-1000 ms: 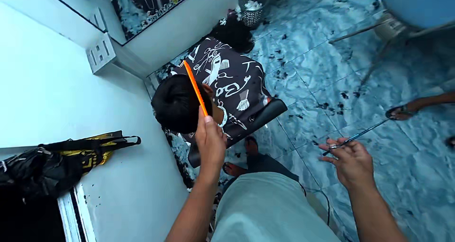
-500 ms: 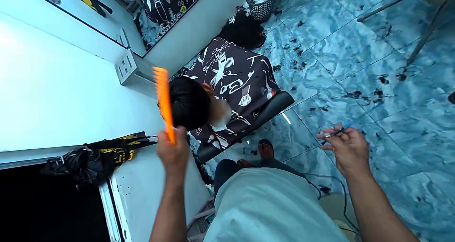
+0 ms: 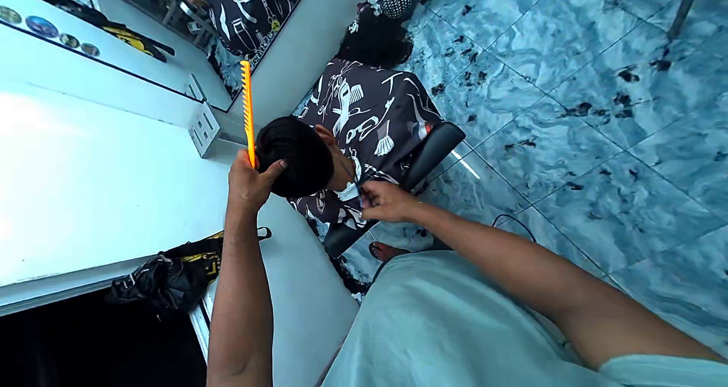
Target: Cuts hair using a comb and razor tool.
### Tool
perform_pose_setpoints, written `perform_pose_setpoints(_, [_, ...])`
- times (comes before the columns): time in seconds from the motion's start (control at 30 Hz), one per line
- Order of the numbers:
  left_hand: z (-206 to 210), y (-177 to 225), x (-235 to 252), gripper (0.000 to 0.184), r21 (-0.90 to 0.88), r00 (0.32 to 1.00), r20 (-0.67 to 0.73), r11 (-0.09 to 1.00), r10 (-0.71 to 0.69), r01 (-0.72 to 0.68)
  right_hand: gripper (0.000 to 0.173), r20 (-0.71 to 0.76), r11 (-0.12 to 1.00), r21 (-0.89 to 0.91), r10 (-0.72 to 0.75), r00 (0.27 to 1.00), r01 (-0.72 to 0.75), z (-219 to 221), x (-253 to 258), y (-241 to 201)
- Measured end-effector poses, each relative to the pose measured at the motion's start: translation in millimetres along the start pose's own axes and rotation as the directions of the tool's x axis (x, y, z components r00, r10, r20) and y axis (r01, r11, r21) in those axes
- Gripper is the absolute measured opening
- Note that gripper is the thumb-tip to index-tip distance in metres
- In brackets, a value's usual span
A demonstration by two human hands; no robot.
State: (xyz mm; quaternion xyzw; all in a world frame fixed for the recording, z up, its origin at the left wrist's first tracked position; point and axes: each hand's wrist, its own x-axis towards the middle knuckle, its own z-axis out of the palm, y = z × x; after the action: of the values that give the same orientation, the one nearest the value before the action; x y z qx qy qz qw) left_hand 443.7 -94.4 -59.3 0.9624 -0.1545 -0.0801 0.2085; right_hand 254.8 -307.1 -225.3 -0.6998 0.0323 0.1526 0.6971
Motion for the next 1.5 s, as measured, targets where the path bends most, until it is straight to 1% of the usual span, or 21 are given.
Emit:
perform_pose_setpoints(0.2, [-2.5,-3.8,11.5,0.050,-0.084,0.998,0.043,0.996,0.038,-0.034,0.037,0.016,0.974,0.221,0.041,0.999,-0.044,16.7,32.7,-16.2])
perform_pose_setpoints(0.3, [-2.5,-3.9,10.5,0.047,-0.071,0.997,0.046,0.996,0.058,-0.055,0.033,0.013,0.971,0.231,0.068,0.998,-0.069,17.2,33.7,-11.7])
perform_pose_setpoints(0.43, [0.4,-4.3,5.2,0.049,-0.035,0.998,0.025,0.998,0.058,-0.058,0.033,-0.016,0.968,0.251,0.006,1.000,-0.002,20.0,33.7,-9.7])
perform_pose_setpoints(0.5, [-0.2,3.0,-5.0,0.056,0.062,0.999,-0.042,0.998,0.029,-0.026,0.033,-0.017,0.967,0.253,0.022,1.000,-0.017,17.0,31.1,-12.9])
perform_pose_setpoints(0.57, [-7.9,20.6,-27.9,0.063,0.145,0.983,-0.180,0.988,-0.035,0.062,0.034,-0.022,0.965,0.263,0.012,1.000,-0.006,9.7,21.7,-14.2])
perform_pose_setpoints(0.63, [-6.8,37.4,-49.9,0.069,0.080,0.945,-0.308,0.987,-0.112,0.142,0.037,-0.074,0.970,0.241,-0.003,0.997,0.021,-5.7,12.3,-17.0])
perform_pose_setpoints(0.67, [-0.3,45.2,-59.9,0.073,-0.016,0.945,-0.284,0.986,-0.162,0.164,0.036,-0.121,0.974,0.221,-0.019,0.993,0.046,-15.2,10.7,-17.4])
perform_pose_setpoints(0.7, [9.6,52.3,-69.7,0.074,-0.118,0.956,-0.212,0.977,-0.201,0.179,0.035,-0.175,0.980,0.180,-0.047,0.983,0.079,-25.9,11.7,-19.0])
perform_pose_setpoints(0.73, [22.5,55.3,-78.7,0.071,-0.195,0.971,-0.118,0.963,-0.210,0.184,0.036,-0.228,0.985,0.132,-0.081,0.970,0.114,-37.3,14.2,-21.7])
perform_pose_setpoints(0.77, [38.1,53.7,-87.0,0.065,-0.218,0.981,-0.023,0.959,-0.191,0.182,0.037,-0.281,0.986,0.080,-0.120,0.952,0.148,-49.4,18.1,-24.4])
perform_pose_setpoints(0.83, [74.4,41.1,-106.1,0.055,-0.092,0.987,0.110,0.987,-0.121,0.131,0.039,-0.359,0.978,-0.041,-0.204,0.911,0.203,-76.2,26.9,-27.8])
perform_pose_setpoints(0.9, [110.4,16.8,-130.5,0.050,0.144,0.985,0.169,0.990,-0.030,0.005,0.043,-0.404,0.958,-0.207,-0.270,0.874,0.200,-100.8,37.1,-27.0])
perform_pose_setpoints(0.93, [123.7,2.1,-142.1,0.048,0.218,0.985,0.170,0.974,0.029,-0.067,0.045,-0.418,0.936,-0.312,-0.290,0.861,0.164,-110.6,43.0,-24.7])
perform_pose_setpoints(0.97, [132.4,-13.3,-151.3,0.046,0.259,0.984,0.131,0.954,0.119,-0.150,0.046,-0.421,0.896,-0.427,-0.313,0.851,0.118,-118.1,47.7,-23.4])
perform_pose_setpoints(1.03, [137.9,-41.8,-159.7,0.042,0.276,0.953,-0.004,0.917,0.302,-0.289,0.042,-0.368,0.755,-0.654,-0.379,0.849,0.054,-124.6,51.1,-22.6])
perform_pose_setpoints(1.1, [127.9,-61.4,-157.2,0.041,0.344,0.907,-0.125,0.875,0.403,-0.341,0.032,-0.248,0.545,-0.836,-0.475,0.844,0.061,-120.6,54.3,-21.3])
perform_pose_setpoints(1.17, [108.3,-73.0,-148.8,0.039,0.435,0.866,-0.194,0.831,0.461,-0.345,0.027,-0.056,0.372,-0.910,-0.545,0.837,0.181,-110.5,59.7,-23.2])
perform_pose_setpoints(1.23, [85.8,-72.9,-139.0,0.038,0.487,0.827,-0.254,0.805,0.502,-0.339,0.026,0.093,0.261,-0.924,-0.559,0.824,0.281,-96.6,65.4,-28.5])
perform_pose_setpoints(1.3, [65.7,-63.8,-130.2,0.037,0.512,0.781,-0.309,0.787,0.544,-0.346,0.033,0.163,0.231,-0.914,-0.541,0.825,0.333,-84.6,68.0,-38.0])
perform_pose_setpoints(1.37, [51.3,-52.9,-124.6,0.036,0.525,0.736,-0.333,0.764,0.589,-0.374,0.040,0.191,0.266,-0.890,-0.519,0.833,0.369,-77.3,67.8,-48.8])
perform_pose_setpoints(1.5, [38.3,-41.2,-118.8,0.035,0.533,0.688,-0.347,0.738,0.637,-0.414,0.030,0.207,0.348,-0.840,-0.503,0.839,0.416,-73.7,63.7,-60.5])
